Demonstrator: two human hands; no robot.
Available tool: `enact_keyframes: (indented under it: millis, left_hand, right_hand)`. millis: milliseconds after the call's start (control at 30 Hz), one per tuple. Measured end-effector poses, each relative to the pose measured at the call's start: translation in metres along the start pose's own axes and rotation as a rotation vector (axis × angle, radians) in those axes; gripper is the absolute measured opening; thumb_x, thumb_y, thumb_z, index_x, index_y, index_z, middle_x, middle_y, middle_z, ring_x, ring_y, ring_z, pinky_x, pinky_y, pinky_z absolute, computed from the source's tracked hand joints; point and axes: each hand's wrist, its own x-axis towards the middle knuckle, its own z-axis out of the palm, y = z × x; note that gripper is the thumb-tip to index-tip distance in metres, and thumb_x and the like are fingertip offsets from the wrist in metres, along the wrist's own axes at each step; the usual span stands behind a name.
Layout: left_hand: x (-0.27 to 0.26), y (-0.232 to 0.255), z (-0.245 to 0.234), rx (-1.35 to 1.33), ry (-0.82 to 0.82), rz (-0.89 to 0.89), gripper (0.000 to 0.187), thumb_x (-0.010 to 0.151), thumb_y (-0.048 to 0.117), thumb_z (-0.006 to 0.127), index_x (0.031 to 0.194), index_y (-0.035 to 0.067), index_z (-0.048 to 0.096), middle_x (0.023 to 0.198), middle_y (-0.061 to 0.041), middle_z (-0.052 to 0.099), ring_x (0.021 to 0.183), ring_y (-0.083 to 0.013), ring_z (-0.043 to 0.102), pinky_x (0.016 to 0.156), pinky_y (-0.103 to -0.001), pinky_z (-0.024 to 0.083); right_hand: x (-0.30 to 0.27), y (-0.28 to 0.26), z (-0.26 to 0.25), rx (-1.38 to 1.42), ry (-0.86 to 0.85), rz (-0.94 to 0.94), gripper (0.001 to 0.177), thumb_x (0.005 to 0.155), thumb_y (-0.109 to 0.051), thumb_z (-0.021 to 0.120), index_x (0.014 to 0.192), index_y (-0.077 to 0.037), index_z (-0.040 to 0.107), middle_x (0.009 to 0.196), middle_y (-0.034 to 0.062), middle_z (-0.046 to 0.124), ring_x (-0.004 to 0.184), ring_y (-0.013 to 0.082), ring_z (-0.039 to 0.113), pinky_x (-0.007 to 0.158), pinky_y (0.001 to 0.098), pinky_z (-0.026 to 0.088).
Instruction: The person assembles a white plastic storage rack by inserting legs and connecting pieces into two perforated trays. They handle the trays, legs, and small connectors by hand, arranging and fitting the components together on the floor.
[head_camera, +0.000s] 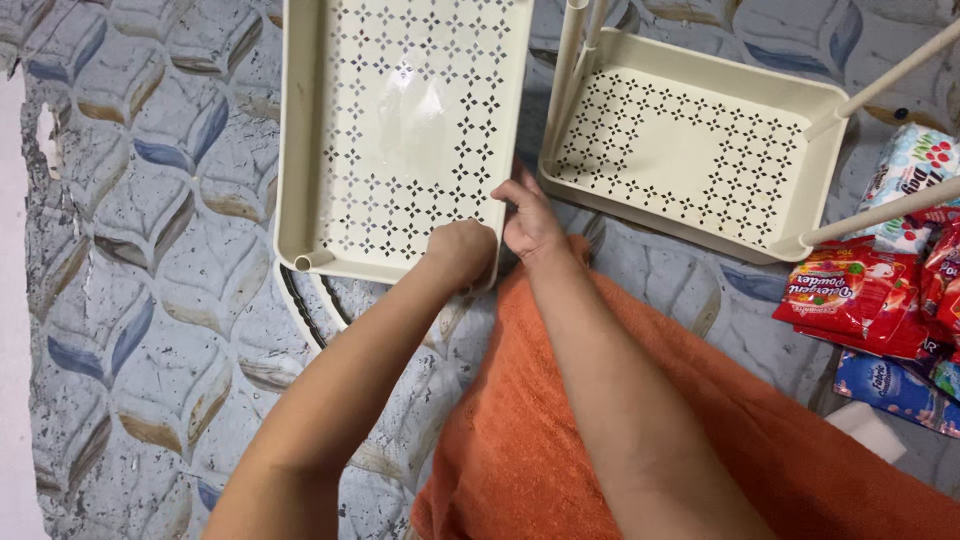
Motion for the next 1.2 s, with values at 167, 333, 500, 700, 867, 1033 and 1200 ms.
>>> enact_keyframes:
  millis: [167,333,500,700,867,1033,1200]
  left_hand:
    - [-0.002,-0.010,-0.001,-0.035,-0.046,0.038,0.016,0.085,0.016,0.072,0.094,0.005,0.078,0.093,-0.018,0.076,0.090,-0.0321,0.076,0.078,-0.043,0.061]
    - [0.010,-0.077,0.006,-0.553,0.335,0.003,0.025,0.084,0.023,0.075,0.101,0.006,0.078,0.096,-0.017,0.076,0.086,-0.0306,0.077,0.082,-0.042,0.059]
    - [-0.006,-0.132,-0.006,-0.611,0.682,-0.209,0.018,0.089,0.023,0.077,0.099,0.009,0.080,0.097,-0.017,0.066,0.091,-0.0298,0.064,0.085,-0.040,0.052]
    - [-0.025,-0.121,-0.015,-0.571,0.852,-0.278,0.016,0.089,0.021,0.079,0.100,0.010,0.079,0.096,-0.015,0.060,0.089,-0.0292,0.061,0.083,-0.041,0.051]
    - [-0.028,-0.108,-0.012,-0.580,1.002,-0.284,0.014,0.102,0.019,0.071,0.113,0.012,0.075,0.105,-0.012,0.061,0.093,-0.0266,0.064,0.087,-0.039,0.051]
    - [-0.028,-0.096,-0.019,-0.493,0.960,-0.291,0.016,0.088,0.025,0.082,0.098,0.012,0.080,0.098,-0.012,0.061,0.095,-0.0307,0.059,0.083,-0.042,0.050]
    - [-0.018,-0.101,-0.016,-0.362,0.960,-0.261,0.014,0.085,0.024,0.082,0.090,0.011,0.081,0.101,-0.010,0.062,0.099,-0.0316,0.058,0.085,-0.044,0.049]
  right_hand:
    - [0.001,-0.001,-0.001,0.030,0.016,-0.003,0.074,0.075,0.011,0.060,0.145,-0.010,0.052,0.131,0.0091,0.062,0.124,0.0265,0.058,0.110,0.0432,0.049]
    - [-0.002,-0.001,0.001,0.036,-0.030,-0.008,0.072,0.077,0.010,0.059,0.146,-0.010,0.053,0.132,0.0091,0.062,0.125,0.0260,0.057,0.109,0.0436,0.049]
    - [-0.004,0.000,0.006,0.003,-0.038,0.005,0.072,0.078,0.008,0.060,0.147,-0.010,0.051,0.133,0.0086,0.061,0.125,0.0260,0.056,0.109,0.0438,0.049]
    - [-0.009,-0.007,0.014,0.010,0.021,0.056,0.076,0.077,0.006,0.061,0.150,-0.011,0.047,0.136,0.0117,0.058,0.129,0.0287,0.054,0.112,0.0468,0.047]
    - [-0.009,-0.007,0.015,0.009,0.028,0.048,0.078,0.076,0.005,0.062,0.151,-0.011,0.045,0.137,0.0124,0.057,0.131,0.0295,0.051,0.113,0.0465,0.044]
    - [-0.008,-0.004,0.012,0.024,-0.002,0.044,0.077,0.078,0.006,0.062,0.151,-0.010,0.045,0.137,0.0122,0.057,0.130,0.0290,0.052,0.113,0.0465,0.044]
    - [-0.007,-0.004,0.012,0.017,-0.026,0.033,0.077,0.078,0.007,0.061,0.151,-0.011,0.045,0.137,0.0110,0.058,0.130,0.0274,0.053,0.114,0.0469,0.045]
